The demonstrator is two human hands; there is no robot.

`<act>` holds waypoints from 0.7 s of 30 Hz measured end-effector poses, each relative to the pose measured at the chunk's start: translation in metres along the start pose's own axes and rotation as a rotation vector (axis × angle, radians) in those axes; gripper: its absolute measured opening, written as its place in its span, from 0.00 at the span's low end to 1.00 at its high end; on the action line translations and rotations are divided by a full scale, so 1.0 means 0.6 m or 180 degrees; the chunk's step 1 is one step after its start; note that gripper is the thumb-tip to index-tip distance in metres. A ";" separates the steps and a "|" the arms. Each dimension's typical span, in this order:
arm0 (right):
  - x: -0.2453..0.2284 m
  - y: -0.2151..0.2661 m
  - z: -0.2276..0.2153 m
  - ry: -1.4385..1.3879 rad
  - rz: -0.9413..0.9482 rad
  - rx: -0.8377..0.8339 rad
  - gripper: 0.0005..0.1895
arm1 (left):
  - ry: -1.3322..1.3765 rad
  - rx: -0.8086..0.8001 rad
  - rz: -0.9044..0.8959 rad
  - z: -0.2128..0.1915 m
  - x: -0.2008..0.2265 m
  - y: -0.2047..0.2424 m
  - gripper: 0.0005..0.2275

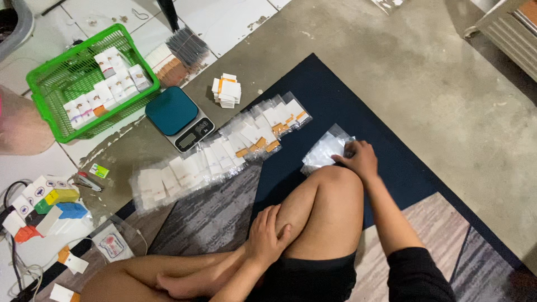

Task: The person sits on the floor and places small white rectangular items with orange labels into plastic bags, one at a time, using their hands.

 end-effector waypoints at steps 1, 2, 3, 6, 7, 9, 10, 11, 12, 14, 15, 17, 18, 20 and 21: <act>0.026 0.000 0.025 0.0002 0.0012 0.0010 0.30 | 0.0007 -0.0006 0.0012 -0.004 0.006 0.000 0.25; 0.044 -0.002 0.038 -0.0148 -0.0083 0.0367 0.21 | 0.0085 -0.0136 -0.0040 -0.005 0.008 0.000 0.25; 0.062 -0.002 0.051 -0.0298 -0.0176 0.0724 0.16 | 0.0164 -0.0267 -0.0092 -0.007 0.010 0.001 0.25; 0.065 -0.007 0.043 -0.0431 0.0121 0.0504 0.10 | 0.0231 -0.0061 -0.0027 -0.008 0.010 0.003 0.25; 0.063 -0.003 0.034 -0.0430 0.0093 0.0511 0.10 | 0.0227 -0.0033 -0.0027 -0.012 0.009 0.006 0.25; 0.075 -0.006 0.018 -0.1110 0.0558 0.0448 0.10 | 0.0306 -0.0212 -0.0159 -0.007 0.003 0.009 0.26; 0.069 -0.003 0.008 -0.1088 0.0530 0.0452 0.10 | 0.0322 -0.0180 -0.0165 -0.008 0.002 0.009 0.26; 0.064 -0.001 0.002 -0.1089 0.0494 0.0391 0.12 | 0.0283 -0.0054 -0.0089 -0.012 0.003 0.009 0.25; 0.064 0.006 -0.006 -0.1092 0.0488 0.0346 0.13 | 0.0251 0.0047 0.0007 -0.014 0.004 0.009 0.24; 0.075 0.006 -0.018 -0.1250 0.0490 0.0496 0.13 | 0.0464 -0.0114 -0.0140 -0.020 0.006 0.009 0.25; 0.079 0.004 -0.027 -0.1428 0.0489 0.0625 0.13 | 0.0652 -0.0286 -0.0297 -0.020 0.004 0.008 0.26; 0.041 0.033 -0.068 -0.1697 0.0546 0.0563 0.13 | 0.1033 -0.0088 -0.0532 0.003 -0.028 0.017 0.21; 0.018 0.043 -0.085 -0.1983 0.0598 0.0485 0.14 | 0.1398 0.0108 -0.0772 0.012 -0.051 0.020 0.16; -0.010 0.051 -0.079 -0.2557 0.0527 0.0404 0.11 | 0.1811 0.0163 -0.0907 0.048 -0.106 0.019 0.14; -0.026 0.055 -0.072 -0.3128 0.0488 0.0295 0.09 | 0.2225 0.0189 -0.1058 0.067 -0.136 0.020 0.13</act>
Point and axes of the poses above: each hand's wrist, its own y-axis away from the middle knuckle, its own z-axis out of the palm, x = y × z, the point moved 7 cm from there along -y, towards the middle knuckle, and after that the axes turned 5 degrees about z, right-handed, at the moved point
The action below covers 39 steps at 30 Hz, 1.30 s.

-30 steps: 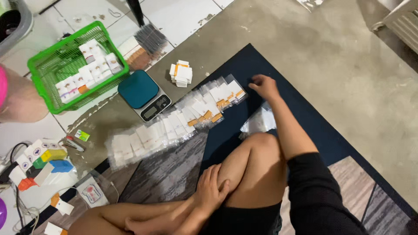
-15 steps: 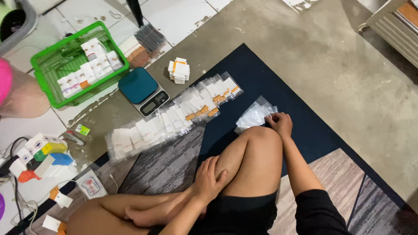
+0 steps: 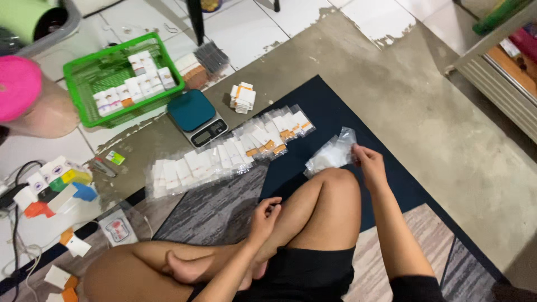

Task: The person sits on the floor and places small white rectangular items with orange labels into plastic bags, one at a time, using their hands.

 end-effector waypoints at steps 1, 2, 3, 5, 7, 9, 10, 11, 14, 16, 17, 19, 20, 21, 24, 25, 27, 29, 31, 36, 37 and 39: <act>-0.054 0.048 0.031 0.0007 -0.0033 -0.0046 0.09 | 0.0007 0.0053 0.0019 0.002 -0.003 -0.016 0.13; -0.106 0.098 0.068 -0.0160 -0.0016 -0.0277 0.09 | 0.0641 0.0058 -0.0126 0.007 -0.013 -0.031 0.13; -0.154 0.153 0.108 -0.0308 0.0020 -0.0531 0.10 | 0.1287 0.0081 -0.0280 0.010 -0.024 -0.040 0.13; -0.110 0.158 0.144 0.0306 0.0147 -0.0873 0.14 | 0.1710 0.0055 -0.0301 -0.005 0.058 -0.050 0.16; -0.075 0.189 0.194 0.0942 0.0255 -0.1215 0.19 | 0.2141 0.0042 -0.0301 -0.024 0.133 -0.049 0.19; -0.070 0.242 0.246 -0.0229 0.0255 -0.1335 0.12 | 0.2054 0.0071 -0.0229 -0.052 0.203 -0.041 0.18; -0.065 0.257 0.262 -0.0197 0.0246 -0.1413 0.12 | 0.2071 0.0153 -0.0209 -0.067 0.204 -0.035 0.18; -0.063 0.273 0.278 -0.0437 0.0249 -0.1561 0.12 | 0.1725 0.0271 -0.0086 -0.084 0.209 -0.030 0.12; -0.077 0.315 0.313 -0.0925 0.0564 -0.1860 0.12 | 0.1136 0.0403 0.0139 -0.134 0.204 -0.007 0.06; -0.071 0.317 0.322 -0.1178 0.0880 -0.1980 0.13 | 0.0887 0.0392 0.0240 -0.174 0.216 0.015 0.05; -0.076 0.317 0.331 -0.1049 0.0486 -0.2556 0.27 | 0.0223 0.0212 0.0364 -0.191 0.236 0.029 0.05; -0.088 0.337 0.349 -0.0899 0.0101 -0.3127 0.49 | -0.0429 0.0030 0.0469 -0.217 0.244 0.047 0.06; -0.101 0.361 0.365 -0.0402 -0.0268 -0.3367 0.45 | -0.0706 -0.0110 0.0568 -0.222 0.237 0.050 0.06; -0.113 0.386 0.378 0.0100 -0.0649 -0.3575 0.51 | -0.0986 -0.0262 0.0680 -0.225 0.230 0.052 0.06; -0.107 0.420 0.420 0.1364 -0.0834 -0.3140 0.07 | -0.1299 -0.0332 0.0783 -0.256 0.269 0.075 0.08; -0.095 0.414 0.425 0.1375 -0.0840 -0.3135 0.07 | -0.1290 -0.0330 0.0792 -0.265 0.280 0.078 0.08; -0.063 0.407 0.437 0.1198 -0.0609 -0.3200 0.06 | -0.1378 -0.0503 0.0663 -0.280 0.293 0.089 0.10; -0.069 0.416 0.447 0.1192 -0.0614 -0.3204 0.06 | -0.1349 -0.0510 0.0620 -0.290 0.294 0.094 0.10; -0.088 0.428 0.456 0.1178 -0.0629 -0.3190 0.07 | -0.1326 -0.0529 0.0595 -0.296 0.292 0.095 0.11; -0.152 0.490 0.478 0.1327 -0.0710 -0.3455 0.16 | -0.1470 -0.0565 0.0566 -0.305 0.268 0.087 0.13; -0.126 0.473 0.478 0.1336 -0.0726 -0.3451 0.16 | -0.1467 -0.0558 0.0582 -0.306 0.265 0.085 0.13; -0.077 0.436 0.476 0.1249 -0.0728 -0.3311 0.05 | -0.1232 -0.0588 0.0627 -0.305 0.261 0.083 0.15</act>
Point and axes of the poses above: each hand's wrist, its own y-axis away from the middle knuckle, its own z-axis out of the palm, x = y × z, the point moved 7 cm from there along -y, towards the middle knuckle, and after that the axes turned 5 degrees about z, right-handed, at the moved point
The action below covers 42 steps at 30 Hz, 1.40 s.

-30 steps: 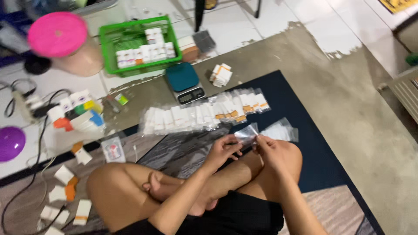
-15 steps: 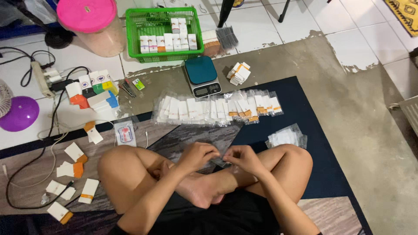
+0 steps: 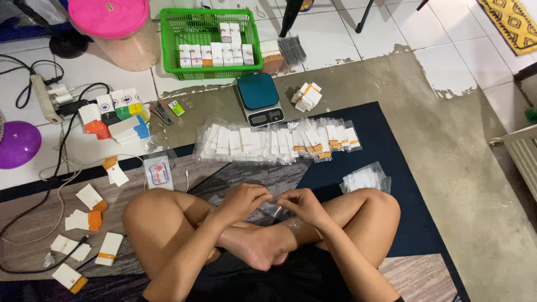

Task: The person sits on the floor and places small white rectangular items with orange labels into plastic bags, one at a time, using their hands.

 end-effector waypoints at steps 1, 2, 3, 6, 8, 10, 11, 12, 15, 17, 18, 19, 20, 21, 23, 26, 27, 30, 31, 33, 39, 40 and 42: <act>-0.016 0.004 -0.002 0.0012 -0.0001 -0.0004 0.05 | 0.0005 0.0011 0.0004 -0.004 0.003 -0.001 0.15; -0.032 0.007 -0.006 0.0045 -0.0003 0.0086 0.05 | 0.0154 0.0040 0.0043 -0.007 0.007 -0.001 0.13; -0.047 0.011 -0.010 0.0078 -0.0005 0.0176 0.05 | 0.0303 0.0070 0.0083 -0.011 0.010 0.000 0.12; -0.064 0.014 0.000 0.0174 -0.0023 0.0135 0.10 | 0.0394 0.0256 -0.0003 -0.011 -0.015 0.007 0.14; -0.077 0.010 0.009 0.0150 -0.0008 0.0070 0.15 | 0.0513 0.0282 0.0080 0.008 -0.039 0.001 0.16; -0.049 -0.002 0.011 0.0128 0.0011 0.0008 0.20 | 0.0633 0.0305 0.0166 0.010 -0.046 -0.002 0.18; -0.012 -0.013 0.004 0.0002 0.0079 0.0080 0.12 | 0.0776 0.0389 0.0065 0.001 -0.048 -0.001 0.11; 0.026 -0.020 -0.003 -0.0127 0.0160 0.0153 0.04 | 0.0928 0.0464 -0.0043 -0.006 -0.048 0.002 0.06; -0.030 -0.008 -0.017 -0.0084 0.0258 0.0615 0.02 | 0.1051 0.0909 -0.0338 -0.014 -0.077 0.005 0.07; -0.015 -0.015 -0.017 -0.0011 0.0254 0.0876 0.04 | 0.1652 0.1085 -0.0617 0.006 -0.102 0.012 0.10; -0.009 -0.019 -0.022 0.0065 0.0241 0.1153 0.05 | 0.2257 0.1254 -0.0870 0.018 -0.120 0.017 0.15; 0.002 -0.029 -0.017 0.0076 0.0233 0.1095 0.05 | 0.2262 0.1311 -0.0891 0.016 -0.116 0.017 0.15; 0.012 -0.035 -0.020 0.0177 0.0233 0.1294 0.07 | 0.2552 0.1329 -0.1065 0.020 -0.119 0.017 0.14; 0.023 -0.040 -0.022 0.0277 0.0229 0.1493 0.08 | 0.2845 0.1345 -0.1234 0.025 -0.120 0.017 0.13; 0.032 -0.058 -0.010 0.0230 0.0164 0.1565 0.09 | 0.2726 0.1523 -0.1102 0.055 -0.175 0.007 0.13; 0.011 -0.078 0.006 0.0187 0.0077 0.1695 0.10 | 0.2781 0.1888 -0.1017 0.021 -0.162 0.016 0.13; 0.000 -0.082 0.011 0.0186 0.0022 0.1754 0.11 | 0.2935 0.2093 -0.1039 -0.001 -0.145 0.026 0.13; -0.026 -0.102 0.034 0.0119 -0.0160 0.1741 0.10 | 0.2856 0.2280 -0.1036 -0.029 -0.147 0.037 0.13; -0.038 -0.111 0.045 0.0127 -0.0150 0.1703 0.10 | 0.2866 0.2313 -0.1058 -0.028 -0.171 0.040 0.13; -0.064 -0.127 0.070 0.0058 -0.0283 0.1564 0.10 | 0.3038 0.2428 -0.0969 -0.025 -0.217 0.044 0.14; -0.069 -0.196 0.112 -0.0376 -0.0330 0.0895 0.04 | 0.2428 0.3069 -0.0725 -0.145 -0.168 0.087 0.08; -0.084 -0.200 0.116 -0.0365 -0.0309 0.0886 0.04 | 0.2446 0.3074 -0.0743 -0.149 -0.168 0.092 0.08; -0.115 -0.212 0.129 -0.0688 -0.0322 0.0739 0.05 | 0.1730 0.3307 -0.0534 -0.176 -0.157 0.108 0.09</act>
Point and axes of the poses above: each hand's wrist, its own y-axis away from the middle knuckle, its own z-axis out of the palm, x = y × z, the point moved 7 cm from there along -y, towards the middle knuckle, and after that the axes turned 5 degrees about z, right-handed, at the moved point
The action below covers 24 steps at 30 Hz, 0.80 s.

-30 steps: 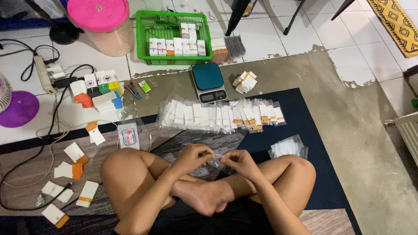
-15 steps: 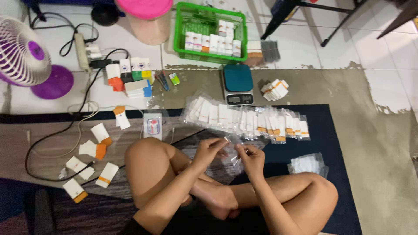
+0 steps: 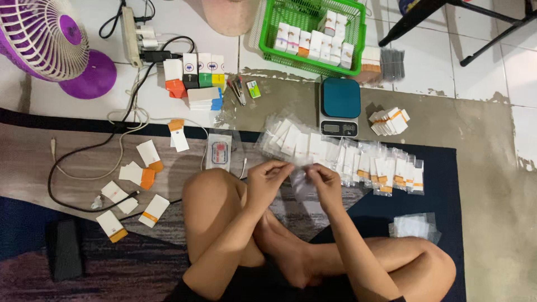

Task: The person sits on the floor and places small white rectangular items with orange labels into plastic bags, one at a time, using their hands.

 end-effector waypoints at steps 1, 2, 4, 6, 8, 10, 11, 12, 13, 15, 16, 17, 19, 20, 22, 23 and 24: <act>0.006 -0.009 -0.002 0.0006 0.0011 -0.0010 0.05 | 0.0002 0.0011 -0.0011 0.000 0.000 0.000 0.09; 0.011 -0.021 -0.007 -0.0193 0.0032 0.0097 0.06 | -0.0199 0.0098 0.0217 -0.004 0.010 -0.003 0.09; 0.031 -0.056 -0.016 -0.0389 0.0058 0.0189 0.09 | -0.0404 0.0200 0.0442 -0.007 0.027 -0.006 0.08; 0.058 -0.102 -0.028 0.0077 0.0066 0.0396 0.04 | -0.0181 0.0383 0.1058 -0.012 0.065 -0.006 0.02; 0.024 -0.143 0.006 0.0238 -0.0111 0.0262 0.03 | 0.0023 0.0367 0.1133 -0.017 0.077 -0.001 0.01; 0.001 -0.189 0.046 0.0397 -0.0289 0.0130 0.04 | 0.0226 0.0348 0.1208 -0.021 0.069 0.004 0.01; -0.004 -0.216 0.071 0.0500 -0.0366 0.0001 0.06 | 0.0452 0.0339 0.1114 -0.023 0.050 0.004 0.02; -0.010 -0.242 0.089 0.0618 -0.0441 -0.0108 0.07 | 0.0699 0.0314 0.1013 -0.020 0.032 0.005 0.03; -0.007 -0.278 0.107 0.0634 -0.0443 -0.0098 0.07 | 0.0717 0.0310 0.1011 -0.024 0.011 0.001 0.03; -0.002 -0.329 0.122 0.0854 -0.0727 -0.0204 0.10 | 0.1106 0.0307 0.0466 -0.021 -0.051 0.003 0.03; 0.010 -0.340 0.115 0.0877 -0.0731 -0.0110 0.10 | 0.1147 0.0219 0.0456 -0.020 -0.055 0.000 0.03; 0.022 -0.351 0.105 0.0780 -0.0689 0.0004 0.08 | 0.1048 0.0239 0.0441 -0.024 -0.059 -0.002 0.03; 0.044 -0.377 0.072 0.0686 -0.0668 0.0129 0.07 | 0.0959 0.0247 0.0443 -0.025 -0.061 -0.003 0.04; 0.051 -0.388 0.047 0.1026 -0.0776 0.0247 0.07 | 0.0988 0.0219 0.0349 -0.022 -0.064 -0.001 0.04; 0.070 -0.417 -0.012 0.1369 -0.0878 0.0371 0.06 | 0.1019 0.0188 0.0252 -0.016 -0.062 0.001 0.04; 0.078 -0.434 -0.053 0.1447 -0.0921 0.0592 0.06 | 0.1046 0.0116 0.0258 -0.009 -0.056 -0.001 0.04; 0.085 -0.451 -0.096 0.1528 -0.0964 0.0816 0.05 | 0.1077 0.0042 0.0264 -0.001 -0.051 -0.003 0.03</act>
Point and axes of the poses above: each hand's wrist, its own y-axis away from the middle knuckle, its own z-axis out of the palm, x = y × z, the point moved 7 cm from there along -y, towards the middle knuckle, and after that the axes turned 5 degrees about z, right-handed, at the moved point
